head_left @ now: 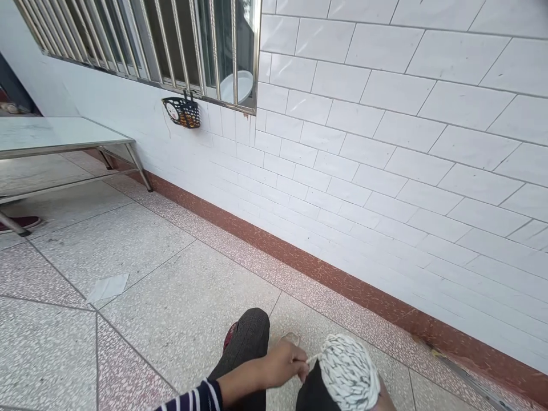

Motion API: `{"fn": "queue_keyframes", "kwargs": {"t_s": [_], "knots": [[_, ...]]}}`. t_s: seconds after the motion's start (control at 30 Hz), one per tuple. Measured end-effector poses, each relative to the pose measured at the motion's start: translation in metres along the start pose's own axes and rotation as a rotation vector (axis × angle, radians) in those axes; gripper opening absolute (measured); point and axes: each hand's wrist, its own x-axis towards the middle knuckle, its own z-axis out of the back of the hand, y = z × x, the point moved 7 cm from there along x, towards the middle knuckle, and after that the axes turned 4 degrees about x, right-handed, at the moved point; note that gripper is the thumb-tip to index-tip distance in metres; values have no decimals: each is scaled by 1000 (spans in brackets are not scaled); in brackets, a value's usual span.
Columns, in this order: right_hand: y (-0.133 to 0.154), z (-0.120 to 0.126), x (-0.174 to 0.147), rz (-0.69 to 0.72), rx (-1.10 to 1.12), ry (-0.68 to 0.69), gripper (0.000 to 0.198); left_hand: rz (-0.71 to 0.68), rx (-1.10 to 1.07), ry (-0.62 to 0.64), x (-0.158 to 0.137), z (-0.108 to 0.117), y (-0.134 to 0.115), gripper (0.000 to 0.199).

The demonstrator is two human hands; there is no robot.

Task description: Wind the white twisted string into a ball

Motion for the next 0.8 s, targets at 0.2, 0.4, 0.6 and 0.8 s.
{"fn": "queue_keyframes", "kwargs": {"t_s": [0.2, 0.4, 0.6, 0.8], "knots": [[56, -4, 6, -29, -247, -186, 96, 81, -458, 212, -14, -38, 8, 40], [84, -3, -12, 34, -84, -219, 114, 19, -358, 131, -3, 2, -8, 42], [110, -6, -44, 275, 94, -112, 98, 17, 221, -72, 28, 59, -16, 21], [140, -19, -53, 407, 118, -208, 68, 53, 343, -47, 26, 51, 9, 24]]}}
